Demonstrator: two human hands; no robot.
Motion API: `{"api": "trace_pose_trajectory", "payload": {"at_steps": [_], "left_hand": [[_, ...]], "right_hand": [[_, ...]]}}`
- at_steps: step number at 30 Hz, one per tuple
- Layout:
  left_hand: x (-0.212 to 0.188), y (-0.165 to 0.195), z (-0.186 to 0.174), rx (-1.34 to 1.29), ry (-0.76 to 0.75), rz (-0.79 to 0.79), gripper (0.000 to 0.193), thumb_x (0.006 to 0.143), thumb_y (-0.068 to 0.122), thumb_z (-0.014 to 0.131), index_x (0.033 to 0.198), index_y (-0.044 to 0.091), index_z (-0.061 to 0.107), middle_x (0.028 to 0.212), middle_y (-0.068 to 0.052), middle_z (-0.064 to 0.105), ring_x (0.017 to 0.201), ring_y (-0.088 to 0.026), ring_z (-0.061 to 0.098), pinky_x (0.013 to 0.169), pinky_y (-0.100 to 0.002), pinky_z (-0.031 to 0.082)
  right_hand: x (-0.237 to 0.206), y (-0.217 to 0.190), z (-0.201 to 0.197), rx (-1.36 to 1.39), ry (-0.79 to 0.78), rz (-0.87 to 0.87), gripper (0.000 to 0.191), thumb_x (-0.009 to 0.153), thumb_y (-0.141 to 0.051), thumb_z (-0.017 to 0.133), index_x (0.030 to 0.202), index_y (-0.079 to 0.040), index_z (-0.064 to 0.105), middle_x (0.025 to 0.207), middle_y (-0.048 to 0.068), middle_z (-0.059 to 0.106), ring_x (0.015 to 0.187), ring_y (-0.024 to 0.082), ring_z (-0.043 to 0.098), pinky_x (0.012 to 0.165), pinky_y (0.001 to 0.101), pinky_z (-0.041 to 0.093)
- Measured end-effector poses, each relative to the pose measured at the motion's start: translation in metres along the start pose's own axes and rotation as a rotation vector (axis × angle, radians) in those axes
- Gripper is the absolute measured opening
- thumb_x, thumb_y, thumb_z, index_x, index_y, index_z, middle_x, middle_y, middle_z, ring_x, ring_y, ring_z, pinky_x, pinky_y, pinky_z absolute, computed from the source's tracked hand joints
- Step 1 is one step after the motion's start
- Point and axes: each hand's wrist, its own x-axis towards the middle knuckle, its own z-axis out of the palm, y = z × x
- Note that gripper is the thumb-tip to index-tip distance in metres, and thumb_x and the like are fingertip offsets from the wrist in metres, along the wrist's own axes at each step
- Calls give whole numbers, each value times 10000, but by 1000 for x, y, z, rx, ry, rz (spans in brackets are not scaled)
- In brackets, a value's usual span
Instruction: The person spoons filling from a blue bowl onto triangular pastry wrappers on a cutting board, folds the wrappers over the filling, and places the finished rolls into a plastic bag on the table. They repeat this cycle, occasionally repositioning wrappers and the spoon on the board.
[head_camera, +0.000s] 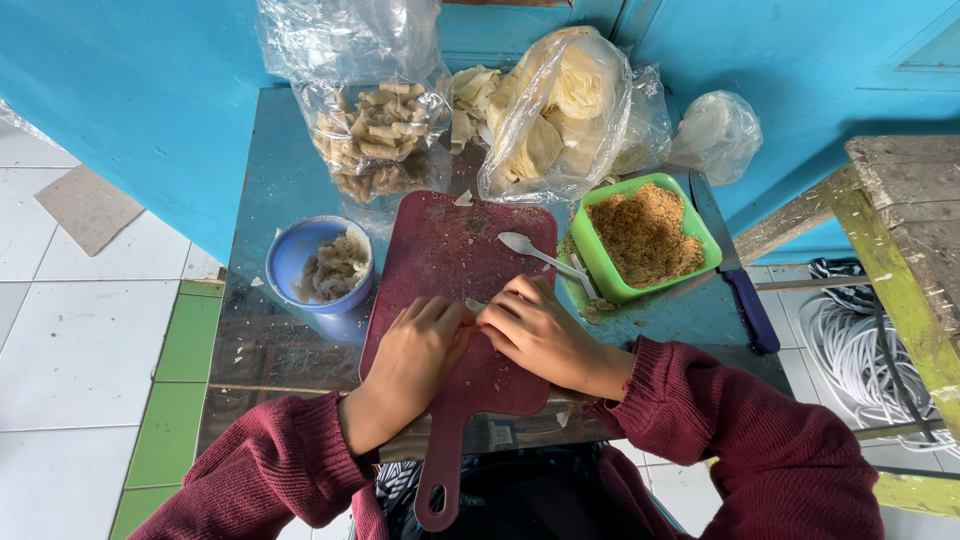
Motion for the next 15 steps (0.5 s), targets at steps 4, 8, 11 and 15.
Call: {"api": "trace_pose_trajectory", "payload": {"at_steps": [4, 8, 11, 15], "left_hand": [[8, -3, -10, -135, -44, -88, 176, 895, 204, 719, 1023, 100, 656, 879, -54, 690, 848, -284, 673, 738, -420, 524], [9, 1, -11, -11, -55, -79, 111, 904, 210, 716, 969, 136, 665, 884, -32, 690, 875, -264, 681, 744, -423, 524], [5, 5, -5, 96, 11, -32, 121, 889, 202, 721, 987, 142, 683, 936, -50, 681, 894, -271, 662, 759, -407, 536], [-5, 9, 1, 230, 69, 87, 247, 835, 96, 694, 1079, 66, 672, 1062, -69, 683, 939, -248, 661, 806, -359, 564]], "right_hand": [[1, -1, -1, -50, 3, -7, 178, 863, -88, 782, 1005, -57, 678, 992, 38, 663, 1031, 262, 583, 918, 424, 459], [2, -2, -4, -98, -5, -22, 188, 838, -89, 775, 1000, -54, 688, 1005, 70, 647, 1049, 280, 578, 924, 437, 454], [0, -3, -4, -166, -14, -63, 229, 815, -88, 773, 1019, -30, 687, 1038, 105, 641, 1066, 292, 577, 935, 435, 472], [-2, -2, -1, -116, -3, -64, 225, 853, -110, 782, 1023, -5, 679, 1060, 111, 644, 1065, 299, 573, 928, 423, 492]]}}
